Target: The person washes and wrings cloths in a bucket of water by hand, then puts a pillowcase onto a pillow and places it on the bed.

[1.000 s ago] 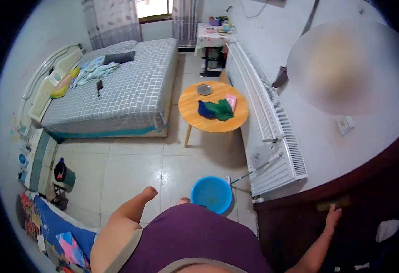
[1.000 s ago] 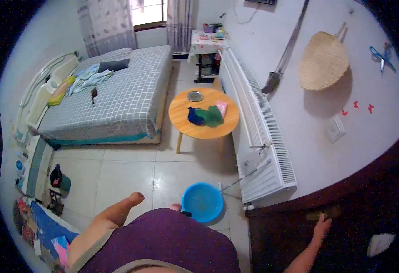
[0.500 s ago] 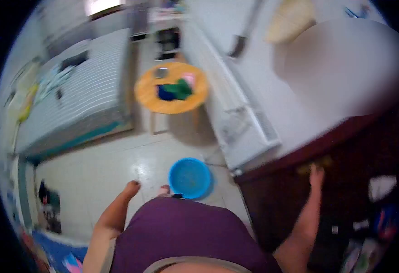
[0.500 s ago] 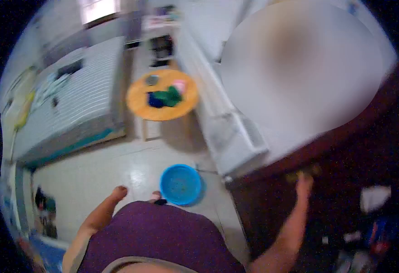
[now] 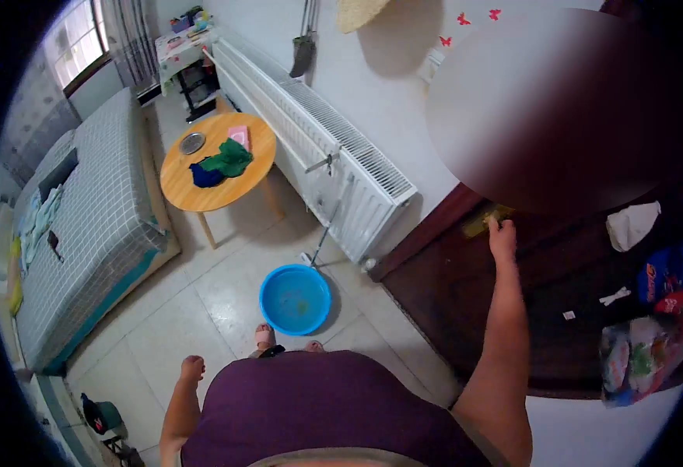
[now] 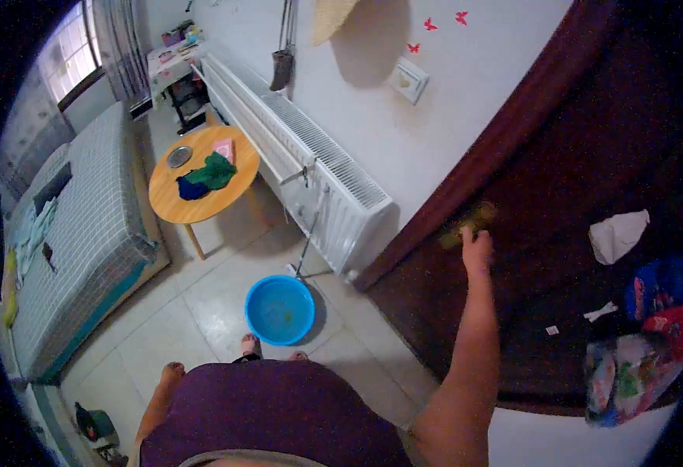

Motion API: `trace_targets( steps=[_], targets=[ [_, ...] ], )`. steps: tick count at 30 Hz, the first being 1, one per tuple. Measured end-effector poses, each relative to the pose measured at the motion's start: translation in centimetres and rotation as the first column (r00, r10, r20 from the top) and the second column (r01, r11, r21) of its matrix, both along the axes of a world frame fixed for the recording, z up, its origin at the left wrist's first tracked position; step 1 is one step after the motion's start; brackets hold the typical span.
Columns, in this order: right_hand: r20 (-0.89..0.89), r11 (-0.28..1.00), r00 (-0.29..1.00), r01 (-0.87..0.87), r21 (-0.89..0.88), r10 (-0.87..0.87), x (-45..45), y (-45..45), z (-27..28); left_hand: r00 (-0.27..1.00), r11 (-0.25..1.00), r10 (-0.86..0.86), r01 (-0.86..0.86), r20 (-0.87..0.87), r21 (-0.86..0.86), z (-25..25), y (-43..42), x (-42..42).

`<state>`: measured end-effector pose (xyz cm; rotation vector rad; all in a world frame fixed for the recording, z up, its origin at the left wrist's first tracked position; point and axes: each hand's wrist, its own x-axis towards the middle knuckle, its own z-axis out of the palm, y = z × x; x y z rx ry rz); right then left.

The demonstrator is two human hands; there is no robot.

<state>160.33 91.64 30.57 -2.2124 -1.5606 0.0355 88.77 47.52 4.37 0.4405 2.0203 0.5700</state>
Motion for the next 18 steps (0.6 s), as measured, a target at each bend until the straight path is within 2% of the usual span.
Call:
trace_targets(
  steps=[2,3,4,5,6,7,8,9,10,11,13,15,16,17,18],
  targets=[
    [-0.069,0.999,0.997,-0.036,0.015,0.037,-2.0,-1.4,1.7,0.996,0.995,0.077,-0.079,0.042,0.062,-1.0,-0.2,-0.5],
    [-0.121,1.000,0.992,-0.024,-0.016,0.022,-3.3,-2.1,3.0,0.998,0.998,0.051,-0.052,-0.036,-0.021,3.1,1.7,2.0],
    [-0.012,0.993,1.000,-0.022,0.112,0.024,-3.1,-1.9,2.0,0.992,0.993,-0.089,0.081,-0.089,-0.090,3.7,2.3,2.2],
    [-0.037,0.987,0.996,-0.071,0.145,0.077,-1.8,-1.7,0.9,0.954,0.984,-0.177,0.175,-0.242,-0.030,5.7,3.0,3.5],
    [0.059,0.986,0.995,0.066,0.154,-0.076,-3.6,-2.9,2.3,0.979,0.982,-0.147,0.161,-0.141,0.095,4.0,2.6,3.2],
    [0.070,0.980,0.998,-0.013,0.201,-0.001,-2.4,-2.6,1.7,0.968,0.976,-0.188,0.203,-0.168,0.080,2.0,2.7,2.5],
    [0.215,0.953,0.977,-0.052,0.298,-0.014,-1.8,-2.6,1.0,0.953,0.966,-0.237,0.253,-0.190,0.061,0.8,2.7,1.9],
    [0.144,0.949,0.989,-0.019,0.314,-0.028,-3.9,-3.9,2.7,0.956,0.971,-0.215,0.231,-0.199,0.059,2.8,3.2,2.5],
    [0.167,0.925,0.986,-0.072,0.374,0.010,-3.9,-4.4,2.3,0.957,0.974,-0.202,0.218,-0.207,0.060,4.8,3.8,3.1],
    [0.193,0.893,0.980,-0.123,0.432,0.041,-3.7,-4.8,1.7,0.956,0.974,-0.196,0.215,-0.219,0.066,4.5,3.4,2.8],
    [0.157,0.904,0.984,-0.137,0.405,0.079,-5.5,-6.1,1.2,0.951,0.972,-0.199,0.222,-0.237,0.078,3.0,2.8,1.8],
    [0.159,0.874,0.979,-0.185,0.450,0.126,-6.4,-6.6,-1.4,0.959,0.978,-0.162,0.187,-0.231,0.091,2.5,1.9,1.3],
    [0.118,0.898,0.984,-0.168,0.406,0.130,-7.4,-7.0,-2.7,0.963,0.981,-0.144,0.168,-0.228,0.094,2.2,1.0,1.0],
    [0.078,0.920,0.988,-0.152,0.362,0.132,-8.7,-7.5,-3.9,0.931,0.962,-0.199,0.245,-0.305,0.119,-0.1,-0.1,-0.1],
    [0.026,0.935,0.986,-0.164,0.314,0.165,-10.2,-8.1,-5.5,0.948,0.975,-0.160,0.196,-0.276,0.108,-0.3,-1.2,-0.6]
  ],
)
